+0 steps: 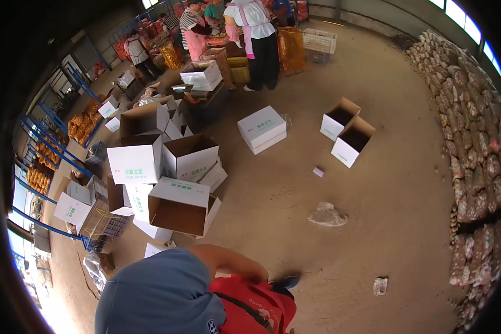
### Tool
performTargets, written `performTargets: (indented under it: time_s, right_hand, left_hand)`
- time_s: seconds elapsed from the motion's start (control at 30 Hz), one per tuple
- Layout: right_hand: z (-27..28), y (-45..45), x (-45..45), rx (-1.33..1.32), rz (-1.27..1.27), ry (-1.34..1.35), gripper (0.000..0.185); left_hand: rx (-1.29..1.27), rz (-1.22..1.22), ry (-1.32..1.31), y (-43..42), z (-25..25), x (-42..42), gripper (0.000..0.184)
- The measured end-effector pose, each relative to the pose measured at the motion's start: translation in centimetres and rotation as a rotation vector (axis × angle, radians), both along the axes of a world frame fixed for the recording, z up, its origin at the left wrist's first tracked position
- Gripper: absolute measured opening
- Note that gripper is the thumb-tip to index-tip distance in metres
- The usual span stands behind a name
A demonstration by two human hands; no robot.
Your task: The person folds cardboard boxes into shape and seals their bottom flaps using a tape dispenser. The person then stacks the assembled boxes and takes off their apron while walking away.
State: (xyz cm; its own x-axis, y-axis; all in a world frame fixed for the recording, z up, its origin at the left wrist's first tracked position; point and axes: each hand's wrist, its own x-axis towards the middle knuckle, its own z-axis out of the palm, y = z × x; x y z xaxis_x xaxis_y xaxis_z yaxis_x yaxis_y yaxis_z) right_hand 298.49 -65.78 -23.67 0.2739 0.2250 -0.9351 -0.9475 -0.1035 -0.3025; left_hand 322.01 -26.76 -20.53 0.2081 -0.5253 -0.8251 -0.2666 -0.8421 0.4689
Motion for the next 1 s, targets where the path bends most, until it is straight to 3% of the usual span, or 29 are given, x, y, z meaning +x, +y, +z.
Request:
performTargets:
  time_s: [0.13, 0.2, 0.27, 0.4, 0.43, 0.47, 0.53, 0.57, 0.63, 0.67, 0.7, 0.77, 0.8, 0.87, 0.9, 0.97, 1.0]
  right_hand:
    - [3.0, -7.2, 12.9, 0.1, 0.036, 0.095, 0.044]
    - [2.5, -13.8, 20.1, 0.116, 0.064, 0.145, 0.043]
    - [0.9, -18.8, 25.9, 0.147, 0.032, 0.204, 0.043]
    - [1.9, -33.1, 35.8, 0.107, -0.339, 0.321, 0.041]
    - [1.5, -37.3, 40.3, 0.075, -0.41, 0.276, 0.038]
    - [1.3, -41.0, 45.0, -0.165, -0.439, 0.1, 0.034]
    - [6.4, -47.5, 56.5, -0.209, -0.543, -0.25, 0.032]
    - [11.5, -49.1, 63.2, -0.373, -0.588, -0.394, 0.032]
    - [20.4, -52.7, 74.4, -0.426, -0.721, -0.594, 0.029]
    - [24.2, -54.3, 79.1, -0.295, -0.806, -0.703, 0.029]
    - [27.3, -56.0, 83.7, -0.168, -0.889, -0.815, 0.029]
    - [29.2, -61.3, 91.7, 0.071, -0.813, -1.07, 0.031]
    - [29.2, -63.4, 95.2, 0.061, -0.826, -1.048, 0.031]
    - [28.9, -67.9, 104.5, 0.216, -0.714, -1.288, 0.045]
    - [28.8, -70.0, 109.7, 0.242, -0.681, -1.291, 0.045]
    - [29.3, -72.3, 118.7, 0.35, -0.808, -1.161, 0.061]
    - [28.4, -74.2, 122.5, 0.453, -0.788, -1.081, 0.067]
  left_hand:
    - [-0.074, -0.221, -0.034, -15.7, 0.6, 11.8, 0.032]
    - [-0.196, 0.016, -0.054, -19.9, 1.0, 18.6, 0.02]
    - [-0.328, 0.185, -0.115, -24.2, -2.5, 25.7, 0.018]
    - [-0.136, 0.19, -0.12, -39.5, -2.9, 48.2, 0.03]
    - [-0.186, 0.254, -0.167, -42.9, -3.3, 51.5, 0.029]
    - [-0.227, 0.338, -0.224, -46.2, -1.4, 55.6, 0.029]
    - [-0.35, 0.359, -0.086, -53.2, 0.5, 63.5, 0.037]
    - [-0.4, 0.419, -0.067, -56.8, 1.3, 66.4, 0.046]
    - [-0.481, 0.448, -0.006, -64.0, 5.1, 72.8, 0.07]
    - [-0.517, 0.417, 0.033, -67.6, 8.0, 76.7, 0.085]
    - [-0.51, 0.379, 0.065, -71.4, 7.7, 80.7, 0.085]
    - [-0.763, 0.425, 0.111, -78.2, 5.6, 87.2, 0.094]
    - [-0.751, 0.423, 0.134, -80.8, 5.1, 90.1, 0.094]
    - [-0.534, 0.637, 0.643, -85.9, 4.8, 98.1, 0.095]
    - [-0.501, 0.706, 0.834, -87.6, -1.8, 100.2, 0.094]
    - [-0.353, 0.639, 1.136, -90.3, 3.2, 107.6, 0.093]
    - [-0.409, 0.577, 1.246, -90.9, 5.8, 110.9, 0.102]
